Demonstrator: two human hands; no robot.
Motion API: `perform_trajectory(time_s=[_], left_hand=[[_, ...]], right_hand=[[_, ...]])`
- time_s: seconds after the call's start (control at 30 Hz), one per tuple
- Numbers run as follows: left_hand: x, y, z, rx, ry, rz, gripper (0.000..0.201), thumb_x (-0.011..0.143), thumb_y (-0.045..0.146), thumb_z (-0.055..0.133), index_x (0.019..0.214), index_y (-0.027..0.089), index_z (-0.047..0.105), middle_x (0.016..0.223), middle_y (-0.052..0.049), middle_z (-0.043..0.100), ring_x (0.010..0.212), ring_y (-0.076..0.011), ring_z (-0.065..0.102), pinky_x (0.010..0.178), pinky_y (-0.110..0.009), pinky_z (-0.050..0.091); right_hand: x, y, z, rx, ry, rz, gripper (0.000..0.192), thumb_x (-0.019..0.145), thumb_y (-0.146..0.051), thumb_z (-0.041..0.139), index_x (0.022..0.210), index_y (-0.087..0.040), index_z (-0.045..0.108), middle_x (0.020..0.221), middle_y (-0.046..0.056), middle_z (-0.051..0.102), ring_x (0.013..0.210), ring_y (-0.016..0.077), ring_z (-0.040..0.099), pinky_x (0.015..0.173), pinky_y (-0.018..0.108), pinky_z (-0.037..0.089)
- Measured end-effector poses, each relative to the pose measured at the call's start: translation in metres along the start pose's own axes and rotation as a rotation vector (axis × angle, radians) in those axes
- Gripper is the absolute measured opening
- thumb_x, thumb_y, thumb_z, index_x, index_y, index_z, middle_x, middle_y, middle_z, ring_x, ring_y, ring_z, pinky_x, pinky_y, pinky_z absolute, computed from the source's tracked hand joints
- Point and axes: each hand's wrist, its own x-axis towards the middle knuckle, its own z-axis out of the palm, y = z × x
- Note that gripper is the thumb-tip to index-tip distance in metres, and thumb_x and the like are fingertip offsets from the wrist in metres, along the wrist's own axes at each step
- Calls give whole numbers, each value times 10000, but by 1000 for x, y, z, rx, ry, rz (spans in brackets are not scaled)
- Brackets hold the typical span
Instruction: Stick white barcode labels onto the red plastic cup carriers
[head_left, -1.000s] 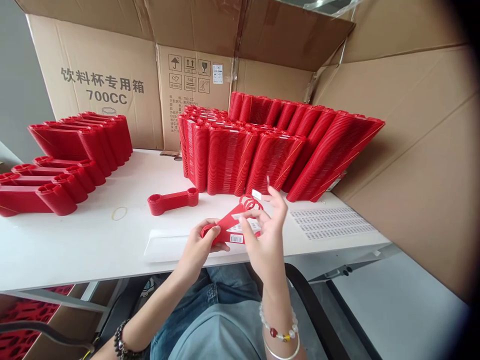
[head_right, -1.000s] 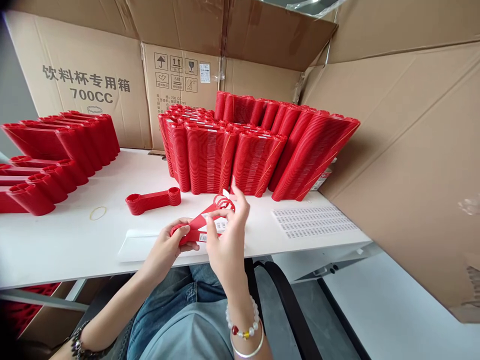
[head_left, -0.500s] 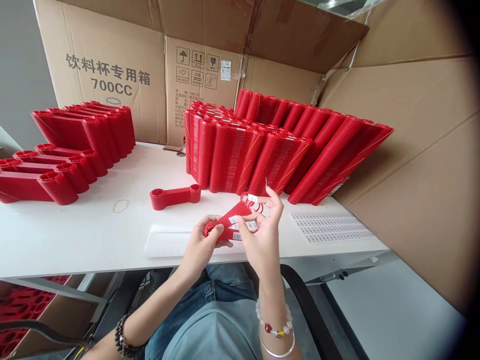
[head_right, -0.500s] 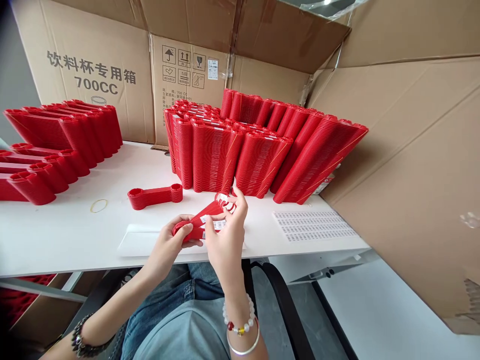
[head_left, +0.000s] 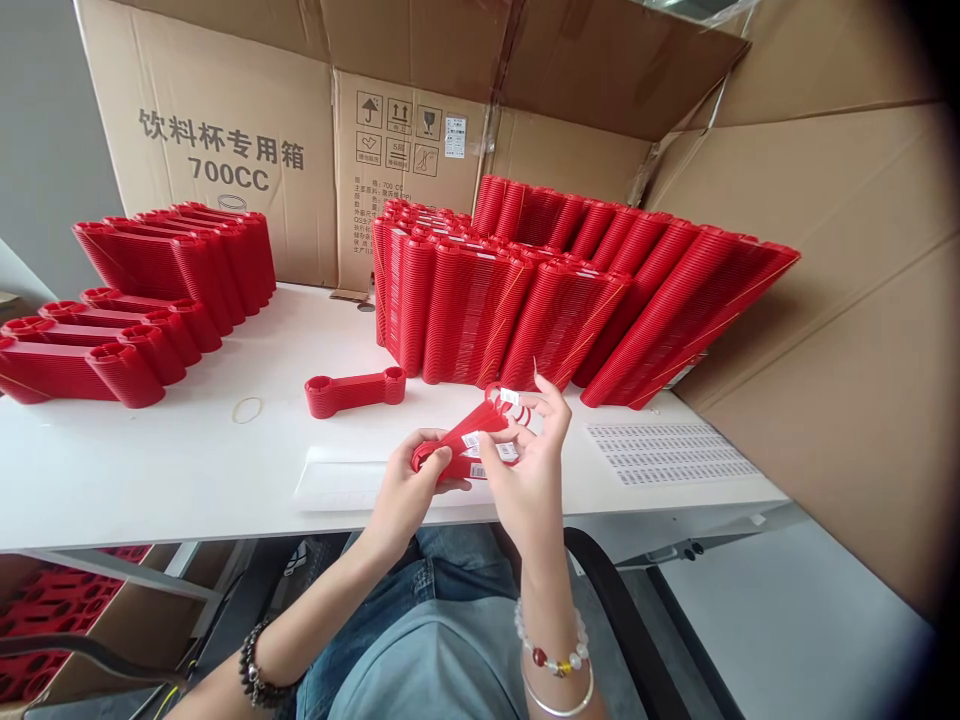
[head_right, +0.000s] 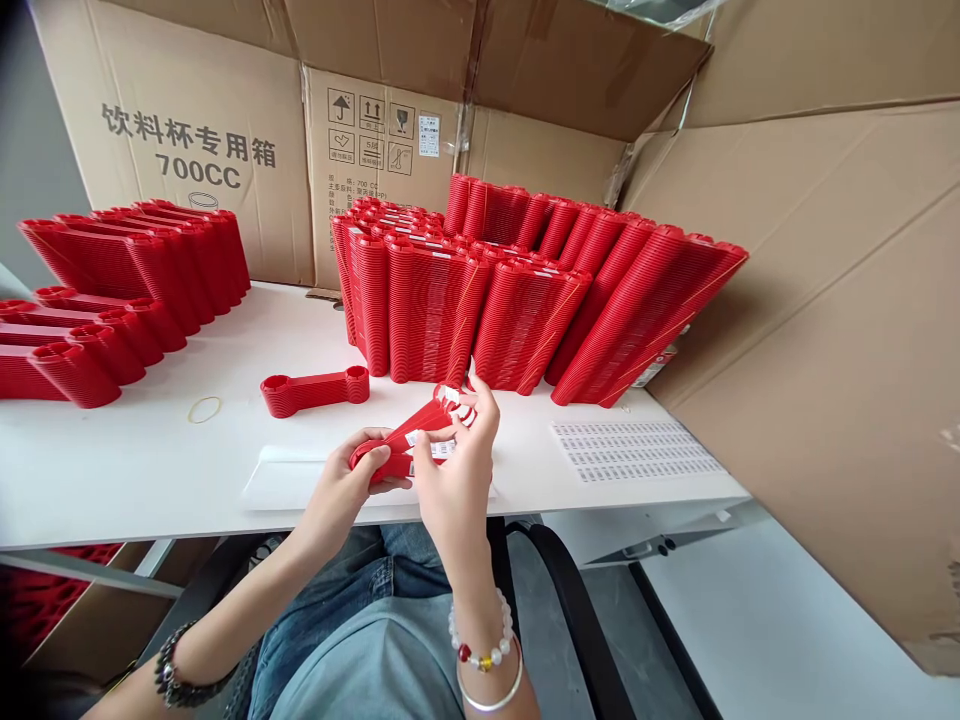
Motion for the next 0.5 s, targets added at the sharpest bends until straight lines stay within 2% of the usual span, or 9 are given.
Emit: perform_trajectory(time_s=[0.5], left_hand=[[0,-2,0,-32,11,9,171,769,307,636,846,159,596,755,12,637,642,-134,648,671,-344,628]], right_hand=[[-2,-1,1,-2,7,-26,614,790,-167,585,1336,-319,346,1229,53,471,683,97,613,930,439,554]])
